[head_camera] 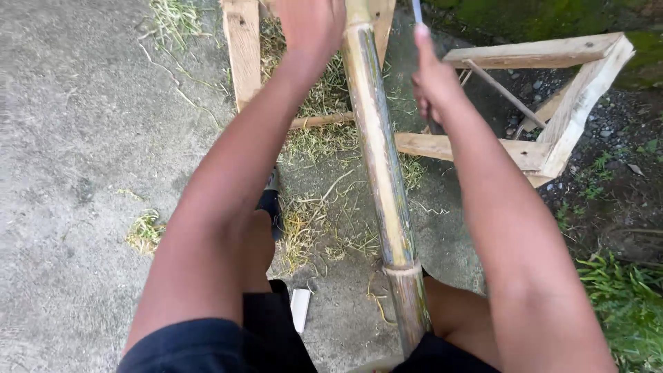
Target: The person is scraping the outer layer of a bamboo pole using a metal scraper tool while seated outdoors.
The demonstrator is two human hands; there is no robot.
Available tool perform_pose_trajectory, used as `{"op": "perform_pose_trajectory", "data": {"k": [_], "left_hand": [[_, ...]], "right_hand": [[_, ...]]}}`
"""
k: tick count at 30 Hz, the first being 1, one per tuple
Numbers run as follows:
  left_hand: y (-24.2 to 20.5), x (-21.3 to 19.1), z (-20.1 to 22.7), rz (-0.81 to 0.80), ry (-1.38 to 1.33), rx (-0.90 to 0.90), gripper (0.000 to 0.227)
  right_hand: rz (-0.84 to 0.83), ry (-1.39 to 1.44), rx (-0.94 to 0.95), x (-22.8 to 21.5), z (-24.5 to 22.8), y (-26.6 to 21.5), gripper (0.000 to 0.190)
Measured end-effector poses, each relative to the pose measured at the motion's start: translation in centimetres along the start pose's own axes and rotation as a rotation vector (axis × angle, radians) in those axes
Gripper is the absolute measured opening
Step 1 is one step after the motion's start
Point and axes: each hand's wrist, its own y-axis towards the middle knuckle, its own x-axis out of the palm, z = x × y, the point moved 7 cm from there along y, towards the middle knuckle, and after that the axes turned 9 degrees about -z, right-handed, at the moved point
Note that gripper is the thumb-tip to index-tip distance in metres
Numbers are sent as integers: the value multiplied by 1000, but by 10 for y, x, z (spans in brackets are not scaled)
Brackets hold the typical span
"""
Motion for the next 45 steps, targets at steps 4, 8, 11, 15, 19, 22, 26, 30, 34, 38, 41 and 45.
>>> {"op": "perform_pose_trajectory", "data": {"k": [4, 8, 11, 15, 19, 22, 26, 30, 34, 38, 41, 45], "left_hand": [[-101, -35, 78, -11, 79, 193, 66], [-217, 26, 140, -404, 481, 377, 91], [-304, 20, 187, -705, 574, 448, 81], [-362, 42, 201, -725, 604, 454, 79], [-375, 83, 196, -509, 437, 490, 63], [-385, 87, 201, -358, 424, 470, 51], [-388, 80, 194, -225, 325, 473, 41], [-395, 72, 189, -89, 101, 535, 34], [-399, 68, 186, 7, -47, 570, 26], [-396, 62, 185, 44, -41, 581, 24], [-397, 65, 186, 42, -18, 573, 24], [-400, 65, 188, 48, -18, 579, 23]], "right_hand": [[-105, 415, 111, -22, 55, -66, 69], [-116, 581, 152, -46, 102, -123, 43], [-125, 698, 96, -56, 108, -160, 31], [-191, 755, -66, -39, 112, -210, 30], [-18, 371, -162, -41, 144, -239, 28], [138, -87, -289, -60, 163, -215, 35], [150, -355, -80, -68, 137, -236, 42], [120, -428, -184, -60, 134, -229, 47], [58, -533, -130, -49, 128, -239, 45], [20, -519, -59, -48, 128, -233, 49], [92, -609, -194, -51, 124, -222, 49], [121, -549, -231, -52, 125, -229, 49]]}}
